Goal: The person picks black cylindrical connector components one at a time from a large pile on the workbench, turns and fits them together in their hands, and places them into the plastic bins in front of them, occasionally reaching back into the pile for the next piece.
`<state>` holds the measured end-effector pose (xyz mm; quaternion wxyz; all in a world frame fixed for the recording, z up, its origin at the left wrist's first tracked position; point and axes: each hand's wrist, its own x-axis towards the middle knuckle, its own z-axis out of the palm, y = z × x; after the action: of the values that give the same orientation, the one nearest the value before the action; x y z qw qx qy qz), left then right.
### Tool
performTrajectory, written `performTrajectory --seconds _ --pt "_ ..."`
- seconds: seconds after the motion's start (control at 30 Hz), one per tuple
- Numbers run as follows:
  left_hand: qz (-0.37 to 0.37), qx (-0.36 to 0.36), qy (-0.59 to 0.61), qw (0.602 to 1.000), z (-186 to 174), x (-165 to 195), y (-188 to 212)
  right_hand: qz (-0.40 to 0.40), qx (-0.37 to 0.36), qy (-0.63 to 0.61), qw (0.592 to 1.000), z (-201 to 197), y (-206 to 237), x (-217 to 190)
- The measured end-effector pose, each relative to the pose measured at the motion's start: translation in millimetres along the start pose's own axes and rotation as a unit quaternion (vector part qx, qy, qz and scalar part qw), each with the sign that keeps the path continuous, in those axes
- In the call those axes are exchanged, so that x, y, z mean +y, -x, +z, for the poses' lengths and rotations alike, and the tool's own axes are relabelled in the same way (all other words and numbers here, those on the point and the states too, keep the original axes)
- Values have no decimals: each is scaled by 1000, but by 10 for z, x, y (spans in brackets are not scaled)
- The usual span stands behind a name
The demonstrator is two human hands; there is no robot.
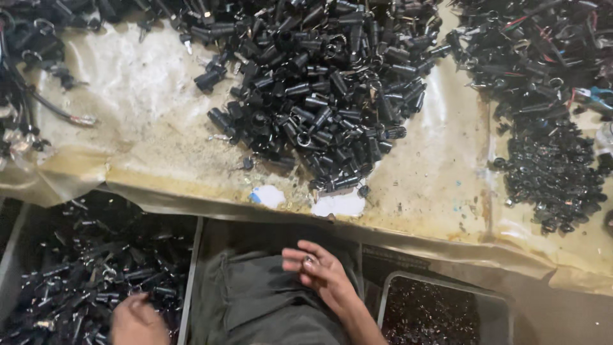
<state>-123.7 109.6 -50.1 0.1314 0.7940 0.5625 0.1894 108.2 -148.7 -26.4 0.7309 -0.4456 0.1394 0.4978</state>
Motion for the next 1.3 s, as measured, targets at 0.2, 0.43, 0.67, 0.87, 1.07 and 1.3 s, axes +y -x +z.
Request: performTrajectory --seconds 0.2,0.43,0.67,0.87,1.07,1.3 --pt "274 -24 97 956 -45 229 -176 -62 -32 95 993 -370 34 299" --pt "513 -14 257 819 136 2141 -436 -168 -184 150 957 -218 79 377" --pt "563 -188 118 796 314 2889 -1062 -178 -126 34 975 -156 374 274" --pt "510 -40 272 815 121 2529 -848 -167 -45 -33 984 -534 460 444" --pt "247 -536 530 609 22 1873 -120 -142 52 141 978 -623 303 457" --pt "307 -432 454 717 53 1660 269 -277 8 182 943 -203 21 89"
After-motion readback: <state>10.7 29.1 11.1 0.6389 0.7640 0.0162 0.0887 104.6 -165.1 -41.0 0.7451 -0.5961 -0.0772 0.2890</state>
